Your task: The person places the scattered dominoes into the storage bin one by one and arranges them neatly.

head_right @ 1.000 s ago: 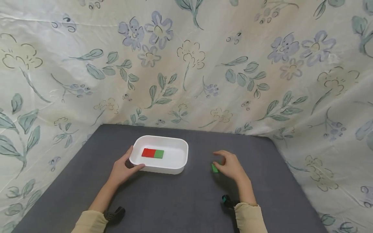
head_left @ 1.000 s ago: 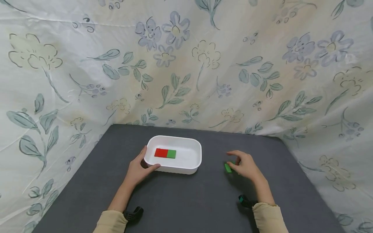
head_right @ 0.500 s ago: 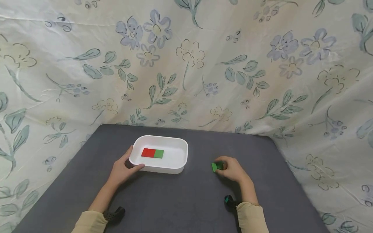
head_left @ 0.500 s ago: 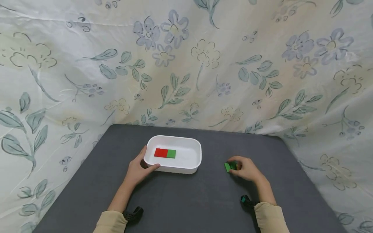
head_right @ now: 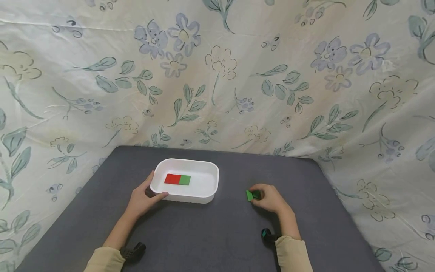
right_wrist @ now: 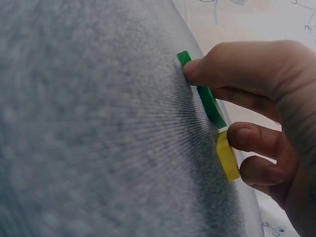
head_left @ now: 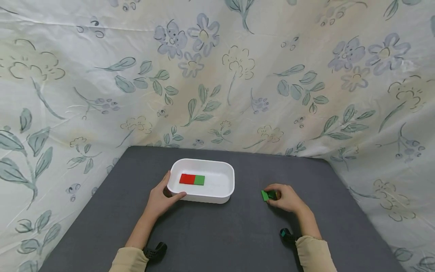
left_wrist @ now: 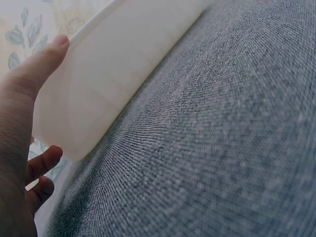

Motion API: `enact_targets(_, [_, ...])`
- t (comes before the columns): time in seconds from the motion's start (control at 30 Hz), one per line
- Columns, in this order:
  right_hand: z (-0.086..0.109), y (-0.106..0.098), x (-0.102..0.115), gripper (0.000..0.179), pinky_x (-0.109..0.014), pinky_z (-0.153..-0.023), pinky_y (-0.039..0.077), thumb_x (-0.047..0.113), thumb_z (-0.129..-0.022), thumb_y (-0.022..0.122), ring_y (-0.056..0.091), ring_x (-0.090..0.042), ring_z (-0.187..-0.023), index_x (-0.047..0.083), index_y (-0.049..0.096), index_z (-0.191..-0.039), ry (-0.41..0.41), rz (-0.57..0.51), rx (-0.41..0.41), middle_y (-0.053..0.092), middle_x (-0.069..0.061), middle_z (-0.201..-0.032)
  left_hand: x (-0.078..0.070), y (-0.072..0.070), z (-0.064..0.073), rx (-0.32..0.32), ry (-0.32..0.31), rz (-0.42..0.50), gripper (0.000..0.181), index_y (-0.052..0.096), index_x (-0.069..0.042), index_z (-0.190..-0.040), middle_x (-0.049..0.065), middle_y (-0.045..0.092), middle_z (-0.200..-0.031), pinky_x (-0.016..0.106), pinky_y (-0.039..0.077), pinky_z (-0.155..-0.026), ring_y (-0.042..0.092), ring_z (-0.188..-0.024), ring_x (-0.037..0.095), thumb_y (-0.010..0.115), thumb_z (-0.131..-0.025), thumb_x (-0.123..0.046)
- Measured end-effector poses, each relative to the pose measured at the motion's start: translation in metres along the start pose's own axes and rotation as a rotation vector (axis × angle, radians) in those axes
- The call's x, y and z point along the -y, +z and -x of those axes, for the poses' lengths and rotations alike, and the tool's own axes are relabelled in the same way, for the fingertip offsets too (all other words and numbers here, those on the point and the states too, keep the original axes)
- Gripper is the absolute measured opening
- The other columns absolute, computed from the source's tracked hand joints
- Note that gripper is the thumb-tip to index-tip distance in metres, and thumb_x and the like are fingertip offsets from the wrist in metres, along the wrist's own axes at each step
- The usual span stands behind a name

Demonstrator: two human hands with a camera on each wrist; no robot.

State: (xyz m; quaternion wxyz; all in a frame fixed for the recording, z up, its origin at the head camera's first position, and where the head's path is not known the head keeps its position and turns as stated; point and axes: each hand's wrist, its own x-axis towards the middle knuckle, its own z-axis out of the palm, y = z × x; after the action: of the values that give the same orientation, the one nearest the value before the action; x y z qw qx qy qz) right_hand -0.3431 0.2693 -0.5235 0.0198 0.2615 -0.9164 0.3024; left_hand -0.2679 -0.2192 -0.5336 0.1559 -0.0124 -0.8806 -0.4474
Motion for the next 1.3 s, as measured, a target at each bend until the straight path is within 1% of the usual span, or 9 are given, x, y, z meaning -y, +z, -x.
enact_targets(0.13, [0.000, 0.003, 0.000, 0.035, -0.025, -0.051, 0.038, 0.012, -0.086, 0.088, 0.038, -0.004, -0.050, 0.010, 0.079, -0.120, 0.001, 0.014, -0.022, 0.075, -0.004, -0.096, -0.002, -0.001, 0.000, 0.009, -0.008, 0.005, 0.115, 0.026, -0.002, -0.167, 0.019, 0.032, -0.171, 0.055, 0.040, -0.118, 0.036, -0.156, 0.039, 0.091, -0.082, -0.045])
enact_targets(0.2, [0.000, 0.004, 0.000, 0.034, -0.025, -0.052, 0.038, 0.013, -0.086, 0.088, 0.039, -0.004, -0.052, 0.010, 0.079, -0.119, -0.003, 0.015, -0.034, 0.076, -0.008, -0.112, -0.002, -0.001, 0.000, 0.011, -0.011, 0.006, 0.115, 0.026, -0.002, -0.167, 0.019, 0.032, -0.171, 0.055, 0.040, -0.118, 0.036, -0.156, 0.039, 0.091, -0.082, -0.045])
enact_targets(0.27, [0.000, 0.005, 0.001, 0.034, -0.026, -0.053, 0.039, 0.014, -0.086, 0.088, 0.040, -0.004, -0.053, 0.010, 0.079, -0.119, -0.010, 0.016, -0.042, 0.076, -0.012, -0.119, -0.002, -0.002, 0.000, 0.010, -0.011, 0.005, 0.115, 0.027, -0.002, -0.167, 0.019, 0.032, -0.171, 0.055, 0.041, -0.117, 0.037, -0.156, 0.039, 0.091, -0.082, -0.045])
enact_targets(0.4, [-0.001, 0.006, 0.003, 0.033, -0.026, -0.054, 0.039, 0.015, -0.087, 0.088, 0.041, -0.004, -0.055, 0.008, 0.079, -0.118, -0.012, 0.023, -0.051, 0.075, -0.014, -0.121, 0.000, -0.002, -0.002, 0.009, -0.010, 0.004, 0.115, 0.027, -0.003, -0.167, 0.018, 0.032, -0.171, 0.055, 0.047, -0.113, 0.046, -0.150, 0.038, 0.091, -0.082, -0.045])
enact_targets(0.53, [-0.002, 0.006, 0.006, 0.033, -0.026, -0.053, 0.041, 0.014, -0.087, 0.087, 0.043, -0.004, -0.055, 0.007, 0.079, -0.118, 0.023, 0.030, -0.068, 0.075, -0.014, -0.122, 0.001, -0.003, -0.004, 0.009, -0.003, 0.006, 0.114, 0.028, -0.003, -0.167, 0.017, 0.033, -0.171, 0.054, 0.052, -0.109, 0.051, -0.144, 0.037, 0.091, -0.082, -0.045])
enact_targets(0.73, [-0.007, 0.005, 0.012, 0.031, -0.026, -0.054, 0.043, 0.016, -0.089, 0.085, 0.047, -0.005, -0.056, 0.005, 0.079, -0.117, 0.072, 0.064, -0.128, 0.075, -0.015, -0.121, 0.004, -0.004, -0.009, 0.013, 0.008, 0.002, 0.115, 0.027, -0.003, -0.167, 0.018, 0.033, -0.171, 0.055, 0.045, -0.114, 0.042, -0.153, 0.039, 0.091, -0.082, -0.047])
enact_targets(0.87, [-0.009, 0.002, 0.018, 0.031, -0.026, -0.052, 0.042, 0.015, -0.089, 0.084, 0.047, -0.005, -0.055, 0.005, 0.079, -0.118, 0.079, 0.071, -0.178, 0.074, -0.016, -0.122, 0.005, -0.005, -0.011, 0.019, 0.005, 0.003, 0.116, 0.026, -0.003, -0.167, 0.017, 0.032, -0.171, 0.054, 0.042, -0.116, 0.039, -0.155, 0.038, 0.090, -0.083, -0.048])
enact_targets(1.1, [-0.009, -0.004, 0.030, 0.032, -0.027, -0.046, 0.043, 0.012, -0.088, 0.085, 0.048, -0.006, -0.049, 0.004, 0.078, -0.119, 0.044, 0.041, -0.260, 0.073, -0.017, -0.123, 0.004, -0.003, -0.007, 0.016, -0.003, 0.004, 0.116, 0.026, -0.004, -0.168, 0.017, 0.031, -0.172, 0.055, 0.040, -0.118, 0.036, -0.156, 0.038, 0.090, -0.082, -0.048])
enact_targets(1.3, [-0.010, -0.008, 0.037, 0.034, -0.026, -0.049, 0.041, 0.010, -0.086, 0.087, 0.048, -0.004, -0.055, 0.004, 0.079, -0.118, -0.030, 0.061, -0.317, 0.074, -0.017, -0.121, 0.005, -0.001, -0.004, 0.011, -0.005, -0.003, 0.115, 0.026, -0.004, -0.168, 0.016, 0.031, -0.172, 0.055, 0.040, -0.118, 0.037, -0.156, 0.038, 0.090, -0.083, -0.048])
